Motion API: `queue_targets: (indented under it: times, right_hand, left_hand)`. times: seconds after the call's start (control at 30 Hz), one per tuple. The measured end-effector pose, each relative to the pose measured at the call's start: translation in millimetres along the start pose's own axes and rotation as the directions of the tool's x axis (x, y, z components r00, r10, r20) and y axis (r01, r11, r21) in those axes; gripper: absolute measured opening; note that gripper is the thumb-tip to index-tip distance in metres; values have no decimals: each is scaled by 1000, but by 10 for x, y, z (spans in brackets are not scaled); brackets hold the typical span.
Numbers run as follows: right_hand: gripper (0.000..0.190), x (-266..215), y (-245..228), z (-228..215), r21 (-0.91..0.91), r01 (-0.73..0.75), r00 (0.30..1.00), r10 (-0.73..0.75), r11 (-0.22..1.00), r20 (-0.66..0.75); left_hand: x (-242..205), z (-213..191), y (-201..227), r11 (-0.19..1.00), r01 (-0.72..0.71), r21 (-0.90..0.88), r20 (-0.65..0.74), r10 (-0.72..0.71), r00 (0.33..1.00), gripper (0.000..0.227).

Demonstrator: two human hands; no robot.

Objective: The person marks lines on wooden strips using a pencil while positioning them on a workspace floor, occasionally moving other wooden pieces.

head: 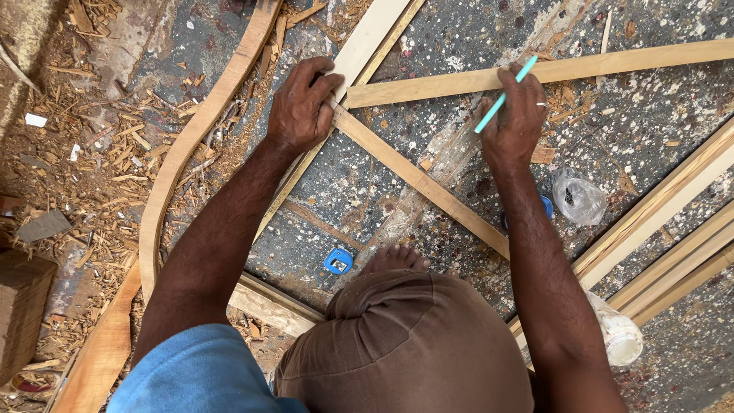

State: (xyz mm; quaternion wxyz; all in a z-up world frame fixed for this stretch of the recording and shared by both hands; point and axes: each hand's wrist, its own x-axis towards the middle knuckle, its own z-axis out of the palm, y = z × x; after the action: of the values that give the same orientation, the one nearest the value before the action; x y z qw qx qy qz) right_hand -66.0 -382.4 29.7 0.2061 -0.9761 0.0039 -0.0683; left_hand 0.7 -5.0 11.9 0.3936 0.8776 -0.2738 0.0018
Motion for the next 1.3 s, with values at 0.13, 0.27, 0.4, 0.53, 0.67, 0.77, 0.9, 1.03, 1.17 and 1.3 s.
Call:
queue_targets:
  times: [0.13,0.27,0.4,0.53,0.67,0.77,0.9,1.03,1.17,1.3]
  right_hand:
    - [32,-110,152,-25,146,-70,984,92,987,-150]
    - [23,-224,268,-56,417,-246,911,356,875,-209]
    - [24,-336,359,-170,424,-286,865,422,859,-272]
    - [27,-349,361,-190,485,-201,871,381,851,-308]
    - [30,-365,289,-273,505,-225,885,392,834,-253]
    - [25,-307,202,-313,484,-182,926,314,856,-207]
    - [25,-273,344,-584,132,-96,995,98,987,-3]
    - [36,-254,932,-1325,-360,381,890,-232,852,393]
    - [52,-578,1400,-2257,-505,174,831,150,845,536]
    - [42,-1300,1659,-2908,-627,-16,727,439,779,527]
  left_hand:
    - [4,21,3,1000,2,-1,-9,-2,1000,34]
    - [-11,9,-7,1000,0,5,-12,0,1000,35]
    - [19,23,27,1000,11,-19,-7,-12,1000,34]
    - [-15,-12,5,1000,3,5,-10,-3,1000,38]
    - [-20,45,-9,1000,2,11,-16,-2,1000,41]
    - [-14,-2,43,1000,22,11,-9,-22,1000,41]
    - [43,-61,122,998,54,39,53,-56,997,38]
    - [-51,80,-36,993,-46,108,105,34,994,62]
    - [-278,173,-318,984,-53,168,123,32,992,63]
    - [-208,230,-294,991,-53,127,98,41,994,66]
